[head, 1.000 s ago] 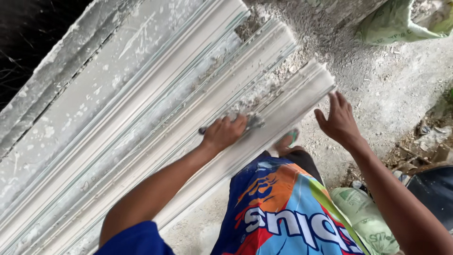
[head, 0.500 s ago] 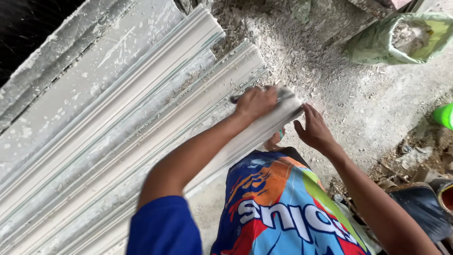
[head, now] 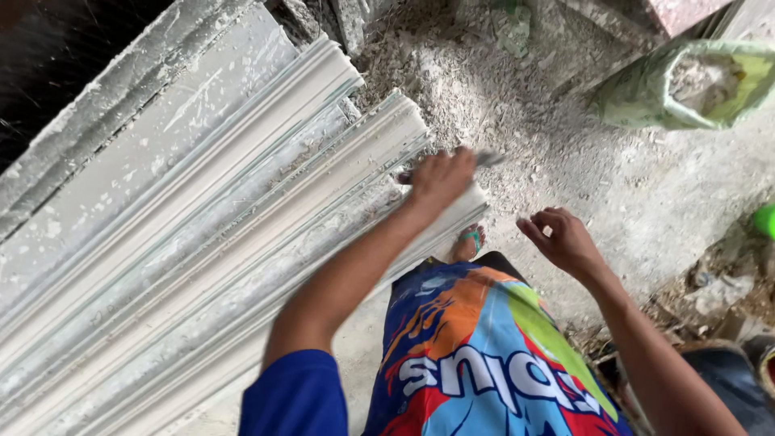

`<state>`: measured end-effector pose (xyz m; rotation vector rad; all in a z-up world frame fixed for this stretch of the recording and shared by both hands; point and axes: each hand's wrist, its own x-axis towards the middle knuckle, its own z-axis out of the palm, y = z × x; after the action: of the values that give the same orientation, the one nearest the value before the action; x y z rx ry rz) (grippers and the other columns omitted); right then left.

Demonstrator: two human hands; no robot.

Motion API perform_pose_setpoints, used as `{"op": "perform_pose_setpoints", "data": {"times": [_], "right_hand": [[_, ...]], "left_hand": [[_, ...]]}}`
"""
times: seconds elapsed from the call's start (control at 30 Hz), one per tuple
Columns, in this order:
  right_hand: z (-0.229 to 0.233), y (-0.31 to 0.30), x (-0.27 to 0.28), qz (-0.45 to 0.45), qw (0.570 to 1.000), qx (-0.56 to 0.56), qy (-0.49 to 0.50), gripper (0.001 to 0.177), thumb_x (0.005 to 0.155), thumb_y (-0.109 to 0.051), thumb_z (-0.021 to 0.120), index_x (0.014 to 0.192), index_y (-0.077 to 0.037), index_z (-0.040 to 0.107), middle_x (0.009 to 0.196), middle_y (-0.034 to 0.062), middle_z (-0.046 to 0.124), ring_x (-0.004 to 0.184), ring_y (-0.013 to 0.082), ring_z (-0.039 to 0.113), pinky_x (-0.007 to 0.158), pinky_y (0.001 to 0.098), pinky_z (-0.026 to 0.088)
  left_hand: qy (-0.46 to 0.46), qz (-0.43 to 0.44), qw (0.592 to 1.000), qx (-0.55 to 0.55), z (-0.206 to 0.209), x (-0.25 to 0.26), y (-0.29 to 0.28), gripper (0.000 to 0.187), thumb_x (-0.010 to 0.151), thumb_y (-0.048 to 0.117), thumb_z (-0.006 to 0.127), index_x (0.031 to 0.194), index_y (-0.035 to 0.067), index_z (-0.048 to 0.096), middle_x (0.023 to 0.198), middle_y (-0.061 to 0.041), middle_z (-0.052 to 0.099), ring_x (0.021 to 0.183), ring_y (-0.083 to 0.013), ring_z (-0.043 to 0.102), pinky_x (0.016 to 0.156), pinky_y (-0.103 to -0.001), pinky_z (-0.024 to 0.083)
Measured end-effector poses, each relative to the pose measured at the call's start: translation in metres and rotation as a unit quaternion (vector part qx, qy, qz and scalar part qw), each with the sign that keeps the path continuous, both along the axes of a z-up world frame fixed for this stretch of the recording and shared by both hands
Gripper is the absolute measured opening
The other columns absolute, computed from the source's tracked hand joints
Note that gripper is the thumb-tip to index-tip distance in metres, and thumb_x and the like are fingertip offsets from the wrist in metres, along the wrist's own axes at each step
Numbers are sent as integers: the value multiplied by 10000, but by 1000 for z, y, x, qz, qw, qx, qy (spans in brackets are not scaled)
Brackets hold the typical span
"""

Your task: The person uses a small brush to sweep dust and debris off stacked white molded plaster pieces. They repeatedly brush along the grooves and edges of each piece, occasionally repositioning the items to access different sides.

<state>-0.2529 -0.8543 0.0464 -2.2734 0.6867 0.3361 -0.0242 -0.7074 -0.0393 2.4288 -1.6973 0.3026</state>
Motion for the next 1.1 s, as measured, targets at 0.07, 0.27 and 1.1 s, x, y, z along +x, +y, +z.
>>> {"op": "perform_pose_setpoints", "data": {"times": [0.07, 0.27, 1.1], "right_hand": [[45, 5, 26, -57, 991, 116, -39, 369, 1063, -375, 550, 1082, -17, 639, 1138, 248, 625, 1188, 473, 593, 971, 587, 518], [61, 17, 31, -141, 855, 479, -138, 839, 994, -402, 402, 1642, -105, -41, 1651, 369, 64, 1473, 577, 193, 1033, 766, 368], [-15, -52, -22, 38, 979, 201, -6, 414, 1021, -235, 639, 1428, -164, 660, 818, 178, 751, 516, 182, 555, 491, 315, 418]], "left_hand": [[243, 21, 969, -44, 52, -22, -36, 279, 998, 227, 460, 957, 61, 680, 939, -141, 638, 533, -257, 646, 425, -392, 533], [724, 164, 660, -115, 114, -104, -56, 630, 1063, 569, 274, 1092, 30, 600, 932, -230, 662, 874, -408, 682, 766, -483, 517], [48, 279, 954, -95, 32, -59, 93, 325, 925, 129, 528, 1224, 85, 647, 1182, -88, 628, 1160, -286, 617, 931, -414, 477]]}}
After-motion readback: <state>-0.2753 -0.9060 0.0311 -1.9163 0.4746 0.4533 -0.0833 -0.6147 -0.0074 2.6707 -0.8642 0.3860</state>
